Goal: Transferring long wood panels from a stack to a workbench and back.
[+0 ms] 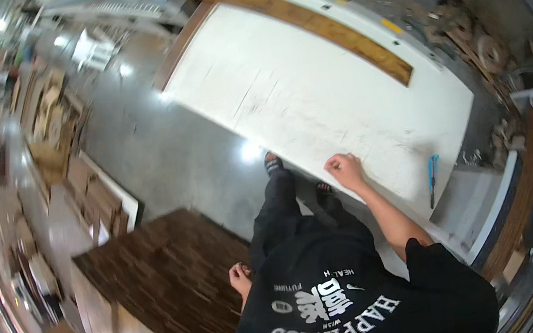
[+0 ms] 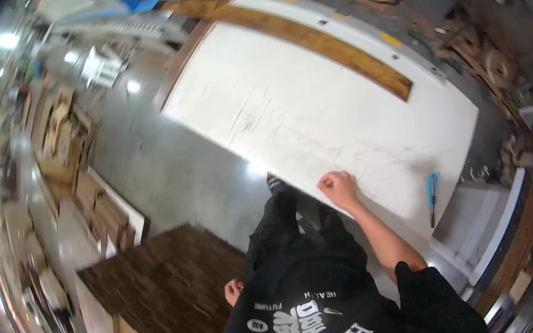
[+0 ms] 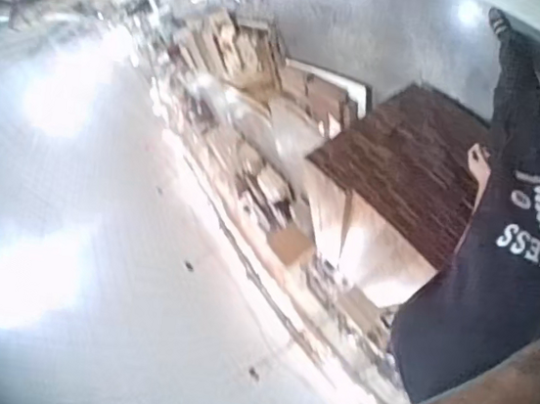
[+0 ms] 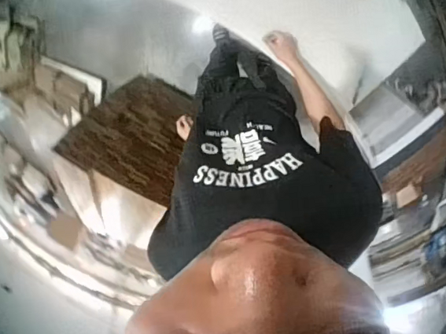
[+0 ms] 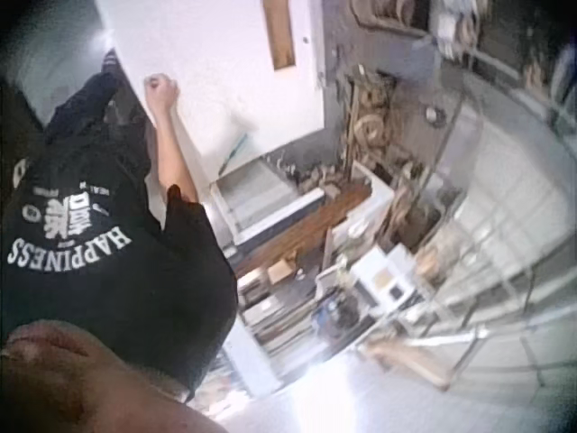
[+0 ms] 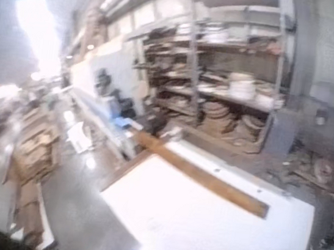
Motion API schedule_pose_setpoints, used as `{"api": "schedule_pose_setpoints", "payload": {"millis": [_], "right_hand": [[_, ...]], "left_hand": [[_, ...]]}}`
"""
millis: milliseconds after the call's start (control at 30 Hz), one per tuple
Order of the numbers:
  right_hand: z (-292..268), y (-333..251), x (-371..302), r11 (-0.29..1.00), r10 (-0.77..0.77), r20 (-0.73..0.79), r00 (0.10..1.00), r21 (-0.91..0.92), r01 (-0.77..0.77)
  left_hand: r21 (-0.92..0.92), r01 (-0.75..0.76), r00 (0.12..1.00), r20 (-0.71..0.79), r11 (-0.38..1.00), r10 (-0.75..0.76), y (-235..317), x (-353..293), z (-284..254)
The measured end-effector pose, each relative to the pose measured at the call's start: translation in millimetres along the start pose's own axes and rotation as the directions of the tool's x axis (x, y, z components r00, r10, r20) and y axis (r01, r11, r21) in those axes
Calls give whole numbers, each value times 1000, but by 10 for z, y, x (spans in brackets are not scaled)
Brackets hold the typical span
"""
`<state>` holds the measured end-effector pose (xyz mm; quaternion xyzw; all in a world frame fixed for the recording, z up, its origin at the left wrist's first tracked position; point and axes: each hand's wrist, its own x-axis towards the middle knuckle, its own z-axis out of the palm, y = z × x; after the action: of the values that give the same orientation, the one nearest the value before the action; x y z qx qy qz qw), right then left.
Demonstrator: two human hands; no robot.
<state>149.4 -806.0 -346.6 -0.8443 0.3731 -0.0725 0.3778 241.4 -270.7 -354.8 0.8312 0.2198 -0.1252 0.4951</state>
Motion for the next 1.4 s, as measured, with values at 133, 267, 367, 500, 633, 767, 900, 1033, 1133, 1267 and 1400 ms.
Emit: {"api": "schedule_pose_setpoints", "payload": {"millis": [133, 267, 367, 500, 633, 767, 900, 1033, 1133, 1267, 1400], "right_hand": [[30, -104, -22, 937, 259, -45, 965, 252, -240], [17, -196, -283, 828, 446, -142, 884, 441, -347], [-50, -325, -539, 791, 507, -217, 834, 502, -350], [2, -468, -1062, 725, 622, -358, 696, 600, -339], [214, -648, -1910, 619, 785, -464, 409, 588, -521], [622, -1297, -2792, 374, 899, -431, 83, 655, -656], [998, -2013, -3239, 109, 934, -314, -169, 702, -704], [1189, -2347, -3199, 71, 929, -315, -196, 670, -739], [985, -2371, -2973, 98, 912, -364, -190, 642, -761], [-16, -1978, -2482, 481, 671, -737, -81, 516, -708], [-986, -1543, -2182, 591, 493, -870, 22, 315, -743]], "left_hand": [[-52, -347, 842, 422, 936, 335, 1538, 1322, 823], [-341, -103, 801, 529, 934, 281, 2960, 2425, 2267], [-413, 180, 711, 682, 893, 172, 3904, 2828, 3504], [-344, 365, 569, 818, 865, 85, 4556, 2981, 5192], [7, 652, 222, 954, 758, -201, 4956, 3068, 6790], [158, 632, 161, 931, 758, -328, 5366, 2781, 7990], [-14, 367, 153, 987, 930, -45, 5495, 2254, 8456], [1, 426, 163, 983, 905, -78, 5351, 1951, 8366], [161, 368, 293, 915, 916, -279, 5216, 1906, 8013], [26, 308, 153, 985, 951, -77, 4769, 1596, 7064], [-51, 372, 20, 999, 927, 46, 4368, 974, 5863]]}}
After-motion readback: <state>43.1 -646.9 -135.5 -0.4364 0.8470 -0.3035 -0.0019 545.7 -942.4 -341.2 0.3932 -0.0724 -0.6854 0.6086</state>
